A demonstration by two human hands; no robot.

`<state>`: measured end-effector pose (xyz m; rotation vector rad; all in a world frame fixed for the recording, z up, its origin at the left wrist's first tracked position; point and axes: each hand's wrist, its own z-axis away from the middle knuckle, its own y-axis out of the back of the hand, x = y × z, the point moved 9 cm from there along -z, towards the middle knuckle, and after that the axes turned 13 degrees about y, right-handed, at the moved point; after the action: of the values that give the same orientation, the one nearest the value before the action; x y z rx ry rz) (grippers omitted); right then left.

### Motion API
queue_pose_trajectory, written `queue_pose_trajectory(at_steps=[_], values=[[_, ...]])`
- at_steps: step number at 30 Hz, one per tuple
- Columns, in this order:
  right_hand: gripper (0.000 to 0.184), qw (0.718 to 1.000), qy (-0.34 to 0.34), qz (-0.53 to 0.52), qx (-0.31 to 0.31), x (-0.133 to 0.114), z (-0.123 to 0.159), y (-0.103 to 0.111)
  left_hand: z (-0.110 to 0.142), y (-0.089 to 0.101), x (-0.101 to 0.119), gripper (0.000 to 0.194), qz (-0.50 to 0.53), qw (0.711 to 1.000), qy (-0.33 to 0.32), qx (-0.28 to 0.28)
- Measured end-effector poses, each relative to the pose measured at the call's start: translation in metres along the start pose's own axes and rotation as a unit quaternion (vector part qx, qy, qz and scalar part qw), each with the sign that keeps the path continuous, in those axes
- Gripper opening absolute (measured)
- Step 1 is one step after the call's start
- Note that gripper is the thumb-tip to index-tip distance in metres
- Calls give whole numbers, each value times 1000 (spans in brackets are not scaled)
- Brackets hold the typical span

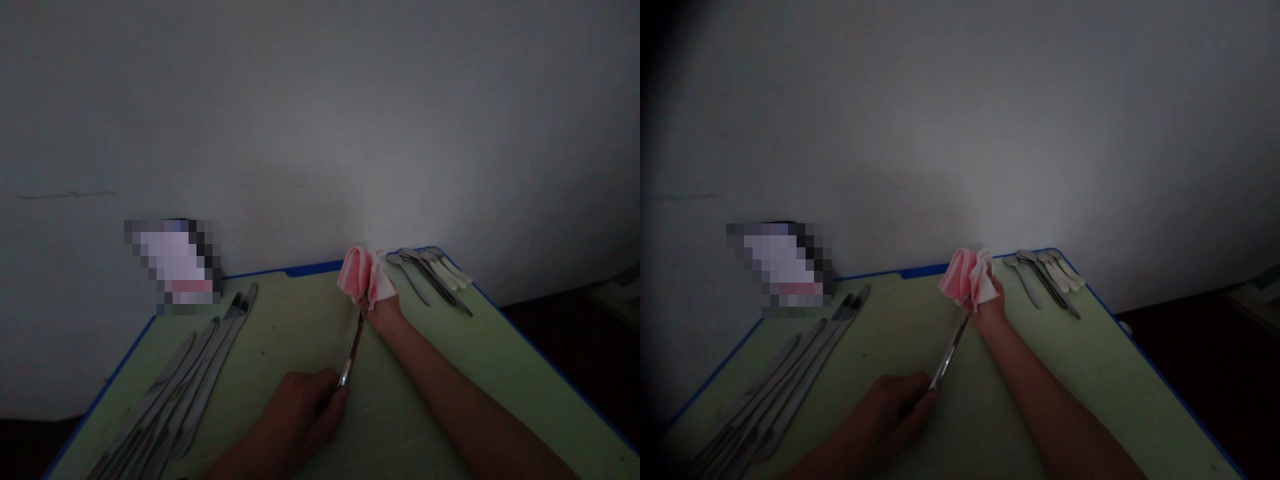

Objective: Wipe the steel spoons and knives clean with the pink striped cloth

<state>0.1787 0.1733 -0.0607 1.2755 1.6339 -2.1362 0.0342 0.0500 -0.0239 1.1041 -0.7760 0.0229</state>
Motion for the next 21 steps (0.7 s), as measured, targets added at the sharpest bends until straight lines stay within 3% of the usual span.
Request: queue_pose_trajectory(at_steps=[4,11,16,21], values=[[28,999,-12,10,-31,11,16,-12,-3,2,-5,34,21,999,35,8],[33,976,2,115,-184,9,54,-45,-11,16,-26,33,67,990,106,62],[35,983,-22,94,-155,12,51,-39,-8,16,-17,30,14,997,49,66],[36,993,-57,88,-44,16,26,-15,6,-1,6,19,-72,995,-63,31]])
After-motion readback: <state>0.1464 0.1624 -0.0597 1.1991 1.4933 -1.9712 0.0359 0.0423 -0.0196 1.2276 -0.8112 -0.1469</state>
